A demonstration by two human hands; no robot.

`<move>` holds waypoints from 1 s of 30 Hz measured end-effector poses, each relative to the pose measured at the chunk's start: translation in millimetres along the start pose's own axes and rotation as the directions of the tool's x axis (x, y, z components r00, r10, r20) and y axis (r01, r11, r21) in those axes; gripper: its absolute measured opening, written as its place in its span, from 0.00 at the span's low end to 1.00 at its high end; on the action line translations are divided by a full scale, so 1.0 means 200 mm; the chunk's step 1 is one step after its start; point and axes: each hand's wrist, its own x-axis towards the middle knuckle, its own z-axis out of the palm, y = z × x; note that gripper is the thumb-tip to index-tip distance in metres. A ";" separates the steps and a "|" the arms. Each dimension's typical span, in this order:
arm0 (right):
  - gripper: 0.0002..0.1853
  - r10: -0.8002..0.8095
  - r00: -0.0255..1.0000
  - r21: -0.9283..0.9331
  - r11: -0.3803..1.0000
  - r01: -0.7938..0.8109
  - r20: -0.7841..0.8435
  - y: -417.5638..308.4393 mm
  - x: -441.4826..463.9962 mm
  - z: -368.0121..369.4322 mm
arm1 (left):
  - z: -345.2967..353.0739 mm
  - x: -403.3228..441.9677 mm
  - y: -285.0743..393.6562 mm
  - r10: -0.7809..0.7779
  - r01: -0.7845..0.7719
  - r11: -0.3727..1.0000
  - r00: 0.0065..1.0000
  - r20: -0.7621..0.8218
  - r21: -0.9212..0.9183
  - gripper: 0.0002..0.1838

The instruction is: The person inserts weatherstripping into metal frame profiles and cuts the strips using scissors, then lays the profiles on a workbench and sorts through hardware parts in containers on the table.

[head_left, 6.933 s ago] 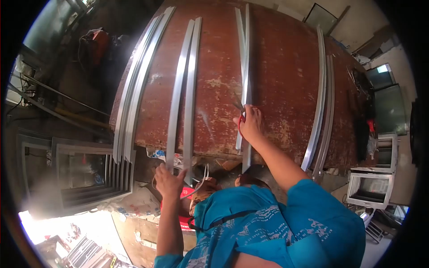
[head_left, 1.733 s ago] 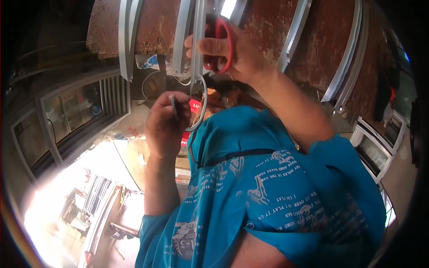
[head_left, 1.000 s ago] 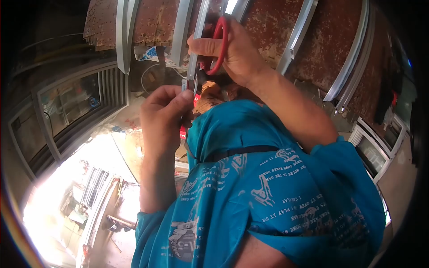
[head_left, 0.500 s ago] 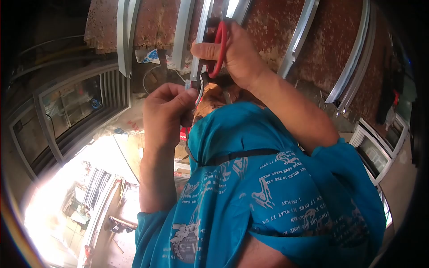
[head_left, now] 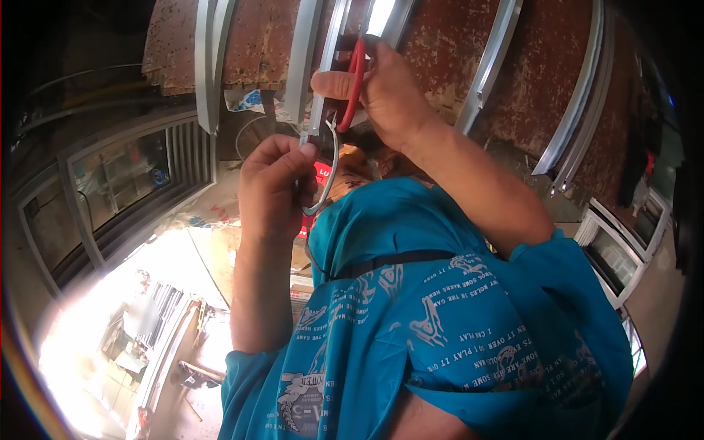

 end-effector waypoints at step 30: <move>0.27 -0.009 0.983 -0.019 1.000 0.006 -0.184 -0.01 0.08 -0.04 | -0.20 -0.01 -0.20 0.012 -0.066 0.975 0.969 0.245 0.212 0.18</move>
